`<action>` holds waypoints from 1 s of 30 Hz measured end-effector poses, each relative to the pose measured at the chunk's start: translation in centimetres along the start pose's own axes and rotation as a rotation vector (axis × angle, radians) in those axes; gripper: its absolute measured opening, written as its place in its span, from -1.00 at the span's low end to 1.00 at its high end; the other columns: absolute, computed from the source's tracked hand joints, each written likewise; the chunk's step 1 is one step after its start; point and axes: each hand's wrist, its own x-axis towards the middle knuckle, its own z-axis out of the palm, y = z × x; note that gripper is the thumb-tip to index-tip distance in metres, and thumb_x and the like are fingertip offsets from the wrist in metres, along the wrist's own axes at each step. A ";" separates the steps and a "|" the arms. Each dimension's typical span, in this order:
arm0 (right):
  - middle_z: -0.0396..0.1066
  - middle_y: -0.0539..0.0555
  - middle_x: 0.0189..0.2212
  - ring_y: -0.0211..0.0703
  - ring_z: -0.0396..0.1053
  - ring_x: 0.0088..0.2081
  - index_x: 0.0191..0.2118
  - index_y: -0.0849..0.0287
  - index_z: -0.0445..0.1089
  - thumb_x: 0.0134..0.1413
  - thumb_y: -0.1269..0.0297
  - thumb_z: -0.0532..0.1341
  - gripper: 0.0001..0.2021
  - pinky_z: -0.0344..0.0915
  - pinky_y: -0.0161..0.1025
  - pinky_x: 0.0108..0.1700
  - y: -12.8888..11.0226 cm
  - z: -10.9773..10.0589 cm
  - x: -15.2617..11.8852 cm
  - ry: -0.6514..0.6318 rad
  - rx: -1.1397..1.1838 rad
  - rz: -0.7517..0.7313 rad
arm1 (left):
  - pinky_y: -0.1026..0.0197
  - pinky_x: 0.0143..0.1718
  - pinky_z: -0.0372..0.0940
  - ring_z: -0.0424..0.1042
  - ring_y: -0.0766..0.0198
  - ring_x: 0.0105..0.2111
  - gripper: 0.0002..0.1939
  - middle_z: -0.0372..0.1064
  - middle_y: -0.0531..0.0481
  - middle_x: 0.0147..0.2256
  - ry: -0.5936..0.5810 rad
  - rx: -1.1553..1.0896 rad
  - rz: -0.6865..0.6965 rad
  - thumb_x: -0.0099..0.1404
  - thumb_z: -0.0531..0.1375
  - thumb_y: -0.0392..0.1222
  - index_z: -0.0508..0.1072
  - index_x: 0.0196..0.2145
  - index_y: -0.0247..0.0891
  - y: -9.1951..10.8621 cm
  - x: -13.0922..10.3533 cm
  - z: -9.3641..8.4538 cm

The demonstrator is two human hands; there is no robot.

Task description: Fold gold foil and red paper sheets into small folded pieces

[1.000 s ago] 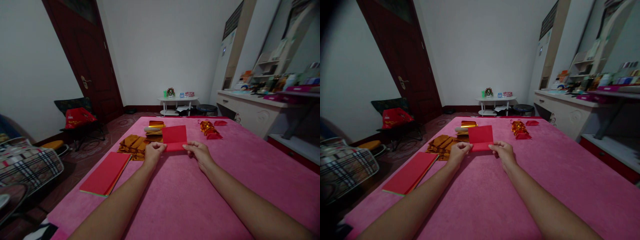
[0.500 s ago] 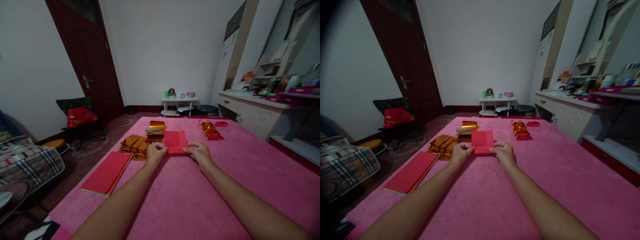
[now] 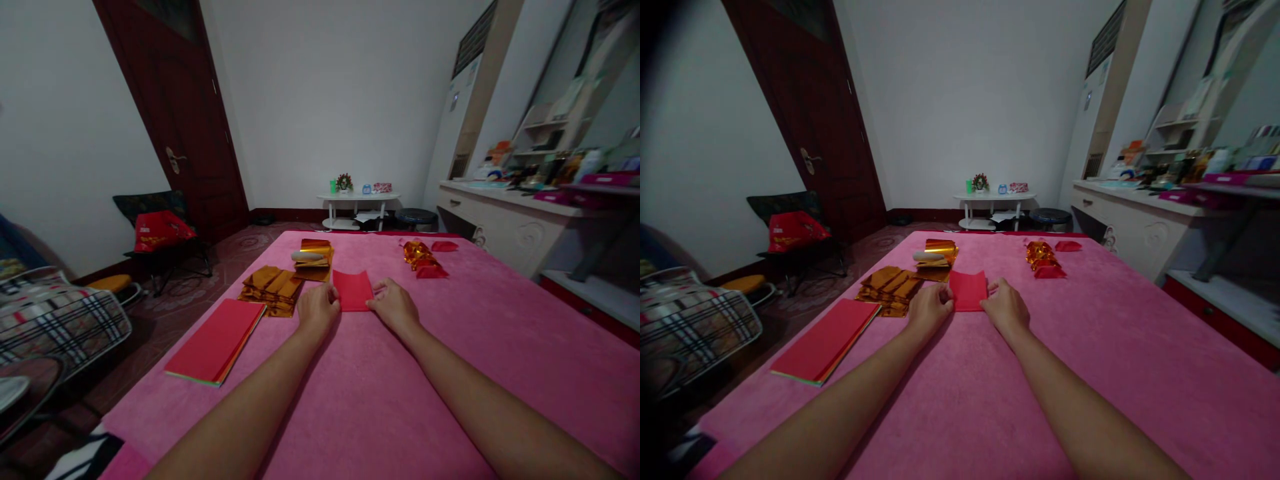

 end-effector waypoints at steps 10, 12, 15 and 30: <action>0.46 0.05 -0.41 -0.12 0.39 -0.40 -0.37 0.07 0.39 -0.13 0.21 0.25 -0.87 0.03 -0.29 -0.51 0.1 -0.6 -0.1 0.016 -0.459 -0.065 | 0.09 -0.20 0.08 0.25 0.11 -0.20 -0.80 0.39 -0.10 -0.31 -0.028 0.175 0.372 0.15 0.14 -0.27 0.58 -0.43 -0.10 0.4 0.1 -0.2; 0.45 0.02 -0.38 -0.14 0.39 -0.36 -0.36 0.03 0.42 -0.06 0.26 0.22 -0.92 0.05 -0.30 -0.47 0.0 -0.8 -0.5 -0.007 -0.497 -0.164 | 0.10 -0.23 0.08 0.27 0.12 -0.25 -0.78 0.41 -0.11 -0.40 -0.078 0.187 0.397 0.15 0.12 -0.29 0.59 -0.42 -0.13 0.3 0.2 -0.1; 0.42 0.05 -0.28 -0.17 0.37 -0.35 -0.33 0.02 0.45 0.06 0.39 0.10 -0.81 0.06 -0.29 -0.44 -0.8 -0.7 -1.3 -0.054 -0.623 -0.353 | 0.15 -0.29 0.10 0.32 0.15 -0.33 -0.80 0.44 -0.10 -0.41 -0.104 0.084 0.349 0.13 0.15 -0.25 0.59 -0.36 -0.13 -0.3 0.6 0.3; 0.39 0.34 -0.26 -0.04 0.41 -0.28 -0.27 0.35 0.46 0.08 0.51 0.01 -0.73 0.26 -0.24 -0.36 -5.1 -0.9 -5.9 -0.371 -0.994 -0.510 | 0.21 -0.23 0.17 0.35 0.20 -0.25 -0.79 0.46 -0.03 -0.30 -0.178 0.121 0.266 0.15 0.18 -0.12 0.56 -0.26 -0.08 -0.7 0.7 0.2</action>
